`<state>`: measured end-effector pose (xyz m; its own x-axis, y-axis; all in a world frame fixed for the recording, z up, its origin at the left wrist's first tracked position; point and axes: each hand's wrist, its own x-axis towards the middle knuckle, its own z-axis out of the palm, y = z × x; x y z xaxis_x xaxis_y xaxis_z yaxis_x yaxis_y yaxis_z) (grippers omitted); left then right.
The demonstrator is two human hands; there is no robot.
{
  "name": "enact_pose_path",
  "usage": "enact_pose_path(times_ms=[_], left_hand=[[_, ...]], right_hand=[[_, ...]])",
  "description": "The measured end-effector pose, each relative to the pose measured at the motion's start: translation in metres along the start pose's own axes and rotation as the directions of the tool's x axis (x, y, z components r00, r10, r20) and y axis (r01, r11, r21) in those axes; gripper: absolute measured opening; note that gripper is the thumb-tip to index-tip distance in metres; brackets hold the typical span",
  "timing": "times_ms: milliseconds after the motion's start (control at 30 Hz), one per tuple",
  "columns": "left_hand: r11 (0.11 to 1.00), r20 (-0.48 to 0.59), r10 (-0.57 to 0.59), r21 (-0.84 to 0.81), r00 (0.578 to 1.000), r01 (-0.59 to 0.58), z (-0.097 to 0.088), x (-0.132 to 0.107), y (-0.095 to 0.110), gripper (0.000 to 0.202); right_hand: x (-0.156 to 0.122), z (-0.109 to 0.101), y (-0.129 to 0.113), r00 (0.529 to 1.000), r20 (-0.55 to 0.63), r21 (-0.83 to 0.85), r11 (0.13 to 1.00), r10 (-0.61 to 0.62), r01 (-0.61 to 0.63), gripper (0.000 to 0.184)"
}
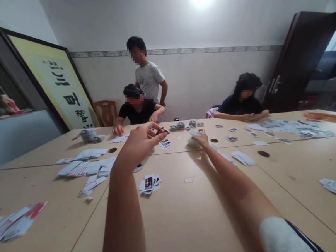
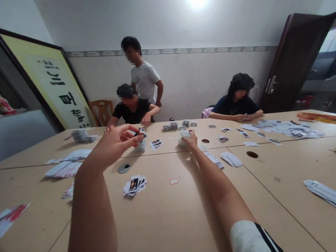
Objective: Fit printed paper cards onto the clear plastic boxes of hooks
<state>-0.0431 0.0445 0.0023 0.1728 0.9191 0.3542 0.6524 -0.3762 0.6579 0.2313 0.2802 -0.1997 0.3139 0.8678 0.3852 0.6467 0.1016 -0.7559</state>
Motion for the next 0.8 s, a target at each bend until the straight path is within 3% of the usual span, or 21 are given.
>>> enact_pose_path(times_ms=[200,367,567,800], left_hand=[[1.000,0.008,0.003,-0.016,1.000,-0.003,0.000,0.000,0.001,0.035],[1.000,0.015,0.004,-0.018,1.000,-0.004,0.001,0.000,0.004,0.037],[0.999,0.022,0.035,-0.030,0.999,-0.035,0.000,-0.001,0.003,0.036],[0.999,0.026,0.008,-0.042,1.000,-0.007,0.002,0.003,0.002,0.041]], right_hand=[[0.001,-0.006,0.000,0.997,0.077,-0.042,0.999,0.030,-0.027,0.037],[-0.006,0.005,-0.008,0.996,0.090,-0.069,0.997,-0.013,0.019,0.038],[-0.013,0.013,-0.009,0.998,0.047,-0.065,0.997,-0.036,0.039,0.037],[-0.003,0.002,-0.002,1.000,0.005,-0.041,0.999,-0.020,0.021,0.036]])
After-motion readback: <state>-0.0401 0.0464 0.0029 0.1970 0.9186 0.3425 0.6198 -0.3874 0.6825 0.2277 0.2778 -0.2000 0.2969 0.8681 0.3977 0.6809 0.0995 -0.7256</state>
